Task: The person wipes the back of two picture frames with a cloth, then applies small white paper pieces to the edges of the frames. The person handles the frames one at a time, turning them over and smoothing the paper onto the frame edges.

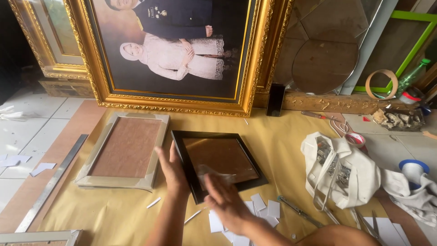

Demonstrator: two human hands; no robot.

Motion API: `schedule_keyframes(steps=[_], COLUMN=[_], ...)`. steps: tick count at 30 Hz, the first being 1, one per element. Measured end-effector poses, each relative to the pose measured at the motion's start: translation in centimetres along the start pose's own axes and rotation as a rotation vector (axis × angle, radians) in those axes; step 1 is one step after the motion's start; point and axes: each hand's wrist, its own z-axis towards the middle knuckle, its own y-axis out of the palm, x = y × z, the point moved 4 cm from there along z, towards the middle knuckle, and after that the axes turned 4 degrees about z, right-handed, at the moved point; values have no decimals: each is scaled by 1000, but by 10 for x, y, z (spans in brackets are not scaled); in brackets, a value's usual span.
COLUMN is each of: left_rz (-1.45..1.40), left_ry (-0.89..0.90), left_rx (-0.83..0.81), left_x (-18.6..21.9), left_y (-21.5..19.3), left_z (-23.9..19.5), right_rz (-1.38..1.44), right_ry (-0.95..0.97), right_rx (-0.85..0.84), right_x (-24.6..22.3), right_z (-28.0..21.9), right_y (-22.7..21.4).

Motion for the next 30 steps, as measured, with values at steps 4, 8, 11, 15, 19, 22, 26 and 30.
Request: schedule_keyframes(steps=[4, 8, 11, 15, 19, 22, 26, 30], left_rz=[56, 375, 402, 457, 333, 302, 501, 465], left_ry=[-79, -65, -54, 12, -108, -148, -159, -62], left_rx=[-18, 141, 167, 114, 198, 234, 223, 169], left_x=[-5, 3, 5, 3, 9, 11, 19, 16], left_y=[4, 10, 13, 7, 17, 15, 20, 19], left_z=[-7, -10, -18, -18, -23, -20, -25, -14], right_rz=[50, 54, 137, 238, 392, 232, 92, 56], right_ry=[35, 435, 415, -23, -442, -275, -44, 484], right_rx=[195, 180, 246, 347, 166, 145, 385, 401], right_x=[66, 127, 121, 21, -69, -46, 34, 120], right_z=[-4, 2, 7, 4, 4, 22, 45, 40], right_y=[-40, -58, -47, -28, -25, -18, -33, -63])
